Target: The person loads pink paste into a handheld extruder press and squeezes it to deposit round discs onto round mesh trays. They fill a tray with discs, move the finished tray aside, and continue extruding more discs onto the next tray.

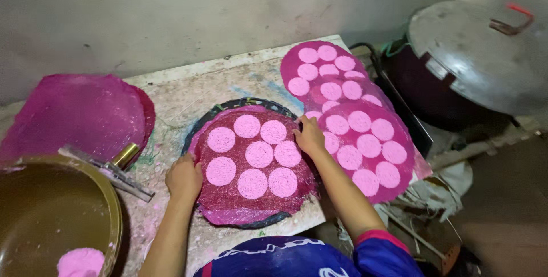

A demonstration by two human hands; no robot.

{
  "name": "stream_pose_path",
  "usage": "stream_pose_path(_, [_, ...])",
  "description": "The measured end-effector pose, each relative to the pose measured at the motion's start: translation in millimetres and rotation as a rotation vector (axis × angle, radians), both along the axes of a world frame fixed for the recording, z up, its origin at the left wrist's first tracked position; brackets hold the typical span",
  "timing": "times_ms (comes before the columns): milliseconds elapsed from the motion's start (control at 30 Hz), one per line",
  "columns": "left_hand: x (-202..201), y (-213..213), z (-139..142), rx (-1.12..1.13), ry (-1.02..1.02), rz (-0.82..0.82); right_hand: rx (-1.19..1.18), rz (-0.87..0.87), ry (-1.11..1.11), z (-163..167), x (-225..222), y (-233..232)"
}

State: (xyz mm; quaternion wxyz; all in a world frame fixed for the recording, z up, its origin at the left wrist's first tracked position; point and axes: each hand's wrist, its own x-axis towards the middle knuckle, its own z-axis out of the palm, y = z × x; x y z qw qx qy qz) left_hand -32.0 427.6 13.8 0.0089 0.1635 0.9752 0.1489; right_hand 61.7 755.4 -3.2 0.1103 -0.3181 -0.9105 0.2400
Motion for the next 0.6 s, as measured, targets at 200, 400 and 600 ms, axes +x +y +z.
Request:
stream_pose_path(200, [-2,-2,-12,0.106,0.002,0.059,0.186,0.066,-0.055,-6,-6,3])
stream_pose_path(400, [-2,-13,-30,0.168,-0.102,0.103,0.272,0.181,0.22,-32,-8,19])
stream_pose_path(600, [18,-31,-36,0.275,-0.121,0.119,-0.104,0.219,0.258,-64,11,39])
